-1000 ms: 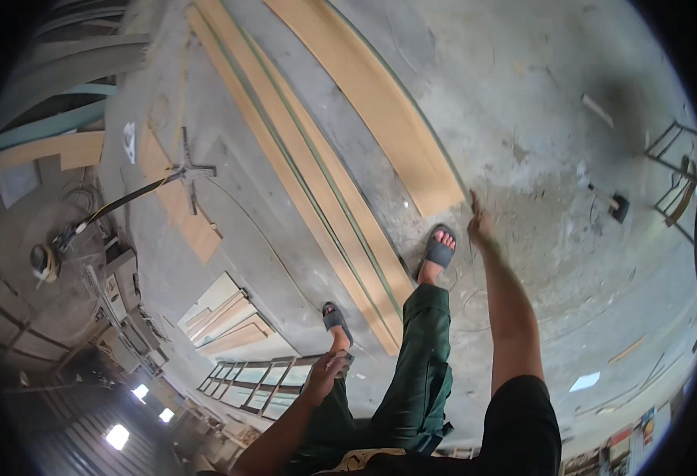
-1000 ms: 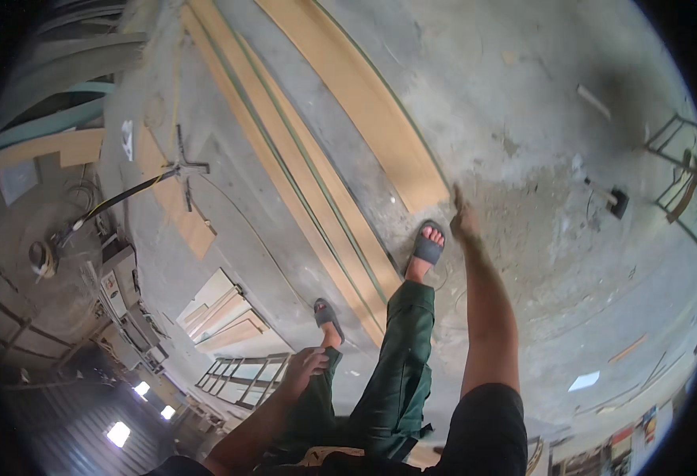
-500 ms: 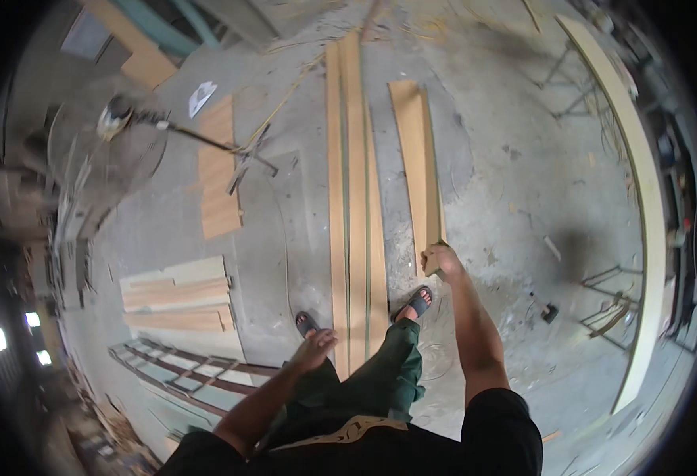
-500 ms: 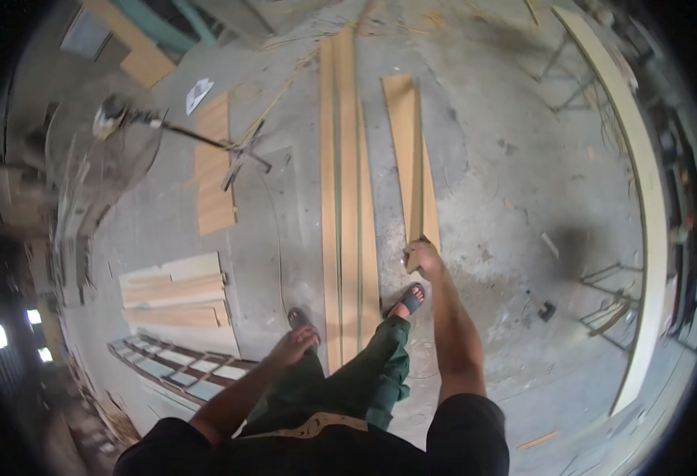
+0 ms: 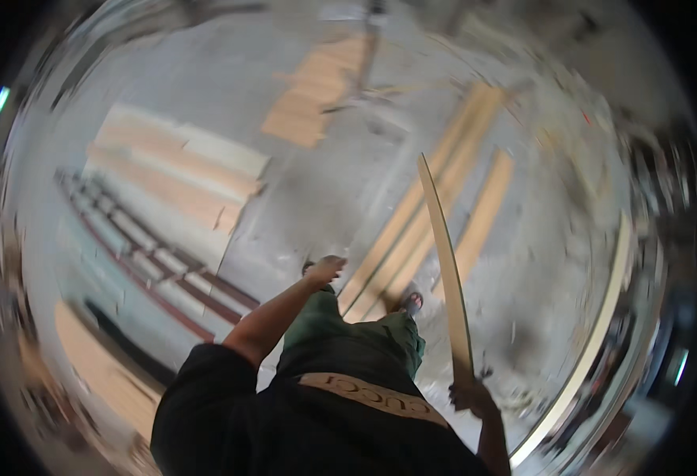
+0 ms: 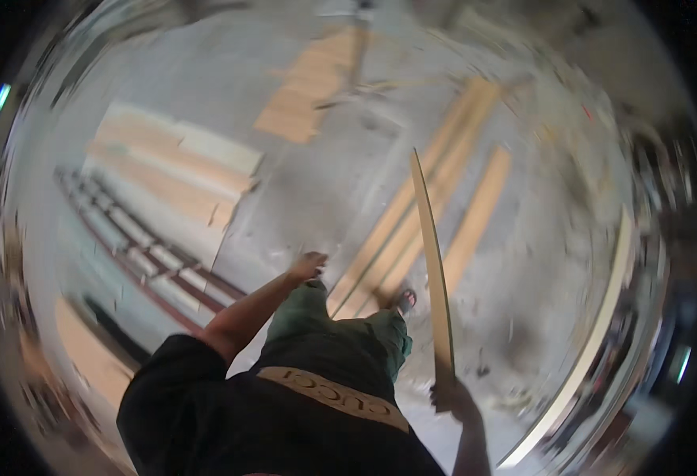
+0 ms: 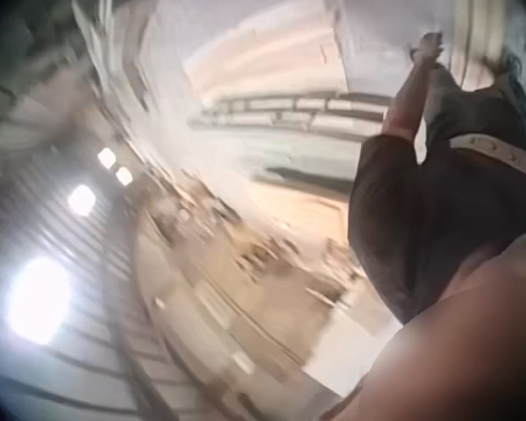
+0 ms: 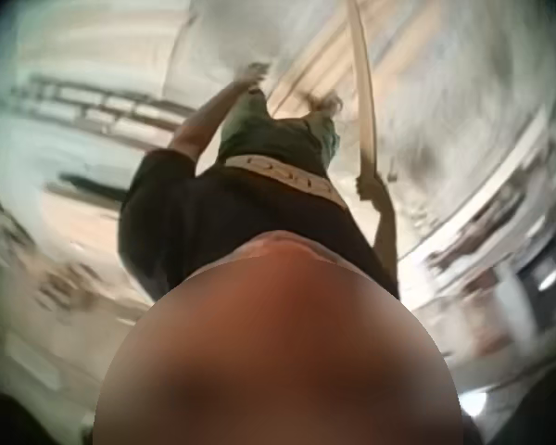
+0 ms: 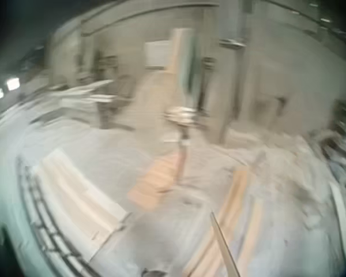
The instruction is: Measuring a wood plank with a tape measure and aligning it on a sliding table saw.
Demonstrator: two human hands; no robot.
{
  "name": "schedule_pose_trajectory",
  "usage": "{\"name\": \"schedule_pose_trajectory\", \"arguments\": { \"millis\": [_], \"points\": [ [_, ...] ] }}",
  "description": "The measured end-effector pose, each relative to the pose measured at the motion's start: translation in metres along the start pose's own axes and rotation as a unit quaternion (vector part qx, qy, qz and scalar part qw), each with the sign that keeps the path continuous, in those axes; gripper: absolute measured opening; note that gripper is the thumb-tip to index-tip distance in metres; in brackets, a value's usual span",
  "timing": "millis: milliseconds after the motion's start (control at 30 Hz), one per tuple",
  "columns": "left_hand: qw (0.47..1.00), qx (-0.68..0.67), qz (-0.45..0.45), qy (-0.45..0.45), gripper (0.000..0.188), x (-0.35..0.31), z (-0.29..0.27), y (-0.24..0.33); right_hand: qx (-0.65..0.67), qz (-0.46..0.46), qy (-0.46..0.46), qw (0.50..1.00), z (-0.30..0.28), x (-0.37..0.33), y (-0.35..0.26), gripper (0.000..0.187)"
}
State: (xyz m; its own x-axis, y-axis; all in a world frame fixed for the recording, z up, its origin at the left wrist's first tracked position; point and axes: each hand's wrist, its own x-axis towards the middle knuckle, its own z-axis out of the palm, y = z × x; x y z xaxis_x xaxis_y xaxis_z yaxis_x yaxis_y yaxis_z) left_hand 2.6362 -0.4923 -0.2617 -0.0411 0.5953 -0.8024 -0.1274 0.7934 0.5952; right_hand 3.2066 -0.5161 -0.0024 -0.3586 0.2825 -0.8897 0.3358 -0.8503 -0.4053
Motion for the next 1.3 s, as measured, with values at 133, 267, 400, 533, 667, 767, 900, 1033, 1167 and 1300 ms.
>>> {"name": "schedule_pose_trajectory", "arguments": {
  "millis": [133,267,400,533,667,767,900,1033,1167,1300],
  "points": [
    [0.985,-0.164,-0.028,0.045,0.089,-0.034,-0.046,0.056,-0.058,0.030,0.028,0.997,0.140,-0.024,-0.096,0.030],
    [0.917,-0.385,-0.046,0.097,0.118,-0.058,-0.135,0.077,-0.335,0.008,-0.062,0.940,0.210,0.008,-0.181,0.043],
    [0.761,-0.626,0.088,0.148,0.131,-0.056,-0.244,0.086,-0.469,0.018,-0.042,0.882,0.276,0.041,-0.262,0.078],
    [0.637,-0.730,0.148,0.200,0.104,-0.072,-0.347,0.094,-0.614,-0.154,-0.105,0.767,0.334,0.117,-0.331,0.089],
    [0.540,-0.770,0.283,0.185,0.082,-0.099,-0.439,0.114,-0.642,-0.227,-0.070,0.729,0.377,0.223,-0.388,0.101],
    [0.494,-0.766,0.338,0.234,0.076,-0.129,-0.514,0.151,-0.600,-0.240,-0.160,0.746,0.423,0.326,-0.445,0.083],
    [0.465,-0.670,0.440,0.375,0.069,-0.168,-0.622,0.171,-0.687,-0.323,-0.183,0.625,0.545,0.450,-0.523,0.080],
    [0.425,-0.582,0.521,0.458,0.078,-0.234,-0.692,0.207,-0.746,-0.366,-0.255,0.494,0.695,0.561,-0.599,0.084],
    [0.356,-0.561,0.567,0.487,0.083,-0.266,-0.750,0.245,-0.730,-0.341,-0.310,0.505,0.829,0.640,-0.651,0.090],
    [0.335,-0.517,0.550,0.564,0.085,-0.266,-0.823,0.283,-0.719,-0.360,-0.327,0.496,0.929,0.689,-0.704,0.090]
  ]
}}
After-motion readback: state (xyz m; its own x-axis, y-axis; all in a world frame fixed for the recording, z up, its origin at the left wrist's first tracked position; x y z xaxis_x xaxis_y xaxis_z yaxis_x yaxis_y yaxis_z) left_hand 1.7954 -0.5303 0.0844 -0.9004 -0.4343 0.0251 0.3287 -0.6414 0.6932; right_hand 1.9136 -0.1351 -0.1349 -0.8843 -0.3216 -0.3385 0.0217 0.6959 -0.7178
